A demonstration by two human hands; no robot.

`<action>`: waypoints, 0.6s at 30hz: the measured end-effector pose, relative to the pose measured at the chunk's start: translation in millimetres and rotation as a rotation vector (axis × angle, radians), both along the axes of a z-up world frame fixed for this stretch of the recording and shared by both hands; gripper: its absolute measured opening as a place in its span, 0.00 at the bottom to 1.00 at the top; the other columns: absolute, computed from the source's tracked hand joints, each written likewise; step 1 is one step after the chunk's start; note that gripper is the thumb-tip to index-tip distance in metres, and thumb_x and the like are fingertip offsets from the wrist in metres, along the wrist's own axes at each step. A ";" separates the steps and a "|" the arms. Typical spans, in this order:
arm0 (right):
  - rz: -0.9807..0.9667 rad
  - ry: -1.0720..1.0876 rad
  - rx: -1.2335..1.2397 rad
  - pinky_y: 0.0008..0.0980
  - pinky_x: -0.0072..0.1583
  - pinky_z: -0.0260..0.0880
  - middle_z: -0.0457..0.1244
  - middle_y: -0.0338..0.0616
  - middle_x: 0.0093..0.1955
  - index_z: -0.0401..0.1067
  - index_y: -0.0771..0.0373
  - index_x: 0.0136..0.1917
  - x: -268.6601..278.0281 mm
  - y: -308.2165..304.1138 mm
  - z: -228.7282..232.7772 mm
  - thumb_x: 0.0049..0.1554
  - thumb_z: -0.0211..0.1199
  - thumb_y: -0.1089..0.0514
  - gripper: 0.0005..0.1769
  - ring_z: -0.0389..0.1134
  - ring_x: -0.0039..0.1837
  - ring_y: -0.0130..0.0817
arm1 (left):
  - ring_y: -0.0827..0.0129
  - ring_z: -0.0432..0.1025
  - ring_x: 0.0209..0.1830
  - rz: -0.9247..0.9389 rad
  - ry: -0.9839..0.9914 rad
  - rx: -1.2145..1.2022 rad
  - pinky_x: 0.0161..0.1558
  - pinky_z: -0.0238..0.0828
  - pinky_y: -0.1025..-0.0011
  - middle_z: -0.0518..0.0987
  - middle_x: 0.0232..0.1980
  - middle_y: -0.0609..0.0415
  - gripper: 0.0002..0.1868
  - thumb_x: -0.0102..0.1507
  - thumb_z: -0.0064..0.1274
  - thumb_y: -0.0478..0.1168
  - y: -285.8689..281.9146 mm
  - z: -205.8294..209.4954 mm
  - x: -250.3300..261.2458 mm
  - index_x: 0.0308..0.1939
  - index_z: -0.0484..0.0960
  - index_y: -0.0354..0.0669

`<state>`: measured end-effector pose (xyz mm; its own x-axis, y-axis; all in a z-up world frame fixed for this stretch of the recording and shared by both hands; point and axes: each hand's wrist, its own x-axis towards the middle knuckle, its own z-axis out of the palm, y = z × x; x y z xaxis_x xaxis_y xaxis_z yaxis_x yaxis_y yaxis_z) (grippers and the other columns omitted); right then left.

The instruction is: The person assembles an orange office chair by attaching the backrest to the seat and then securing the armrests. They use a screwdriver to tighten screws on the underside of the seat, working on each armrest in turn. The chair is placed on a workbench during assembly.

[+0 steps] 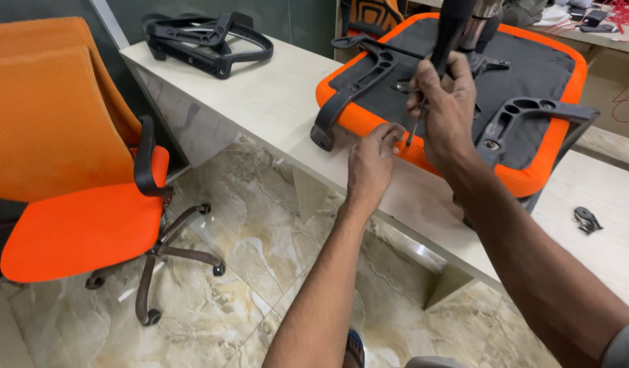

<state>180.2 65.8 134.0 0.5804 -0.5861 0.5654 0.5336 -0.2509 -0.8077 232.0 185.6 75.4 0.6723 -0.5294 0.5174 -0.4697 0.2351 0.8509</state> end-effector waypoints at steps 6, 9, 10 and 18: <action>-0.102 -0.089 0.026 0.21 0.42 0.63 0.61 0.33 0.42 0.63 0.56 0.65 60.5 -73.7 12.0 0.71 0.60 0.48 0.16 0.61 0.40 0.20 | 0.66 0.78 0.34 0.086 -0.164 -0.044 0.38 0.73 0.67 0.83 0.38 0.50 0.07 0.68 0.51 0.36 -53.8 35.3 91.4 0.46 0.81 0.37; -0.143 -0.126 0.054 0.23 0.44 0.66 0.61 0.34 0.42 0.62 0.56 0.64 80.8 -100.2 6.9 0.70 0.60 0.47 0.16 0.62 0.41 0.21 | 0.65 0.78 0.35 0.041 -0.204 -0.138 0.39 0.74 0.67 0.82 0.36 0.50 0.07 0.68 0.51 0.36 -90.7 42.6 131.9 0.44 0.81 0.36; -0.155 -0.134 0.060 0.23 0.45 0.67 0.61 0.34 0.42 0.62 0.56 0.64 87.8 -105.6 5.3 0.70 0.60 0.47 0.16 0.62 0.41 0.21 | 0.64 0.78 0.34 0.021 -0.197 -0.134 0.38 0.74 0.67 0.82 0.35 0.50 0.07 0.67 0.52 0.36 -100.2 44.0 142.8 0.44 0.82 0.36; -0.281 -0.103 0.055 0.24 0.47 0.69 0.61 0.35 0.44 0.62 0.55 0.64 129.3 -143.7 -9.7 0.69 0.59 0.46 0.17 0.63 0.43 0.22 | 0.54 0.79 0.38 -0.186 -0.254 0.170 0.41 0.72 0.59 0.83 0.34 0.48 0.10 0.68 0.47 0.37 -178.7 26.7 217.7 0.40 0.83 0.37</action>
<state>309.5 -77.9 124.3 0.3319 -0.7469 0.5762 0.5294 -0.3581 -0.7691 449.7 6.9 102.2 0.4172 -0.7236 0.5498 -0.6340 0.2017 0.7466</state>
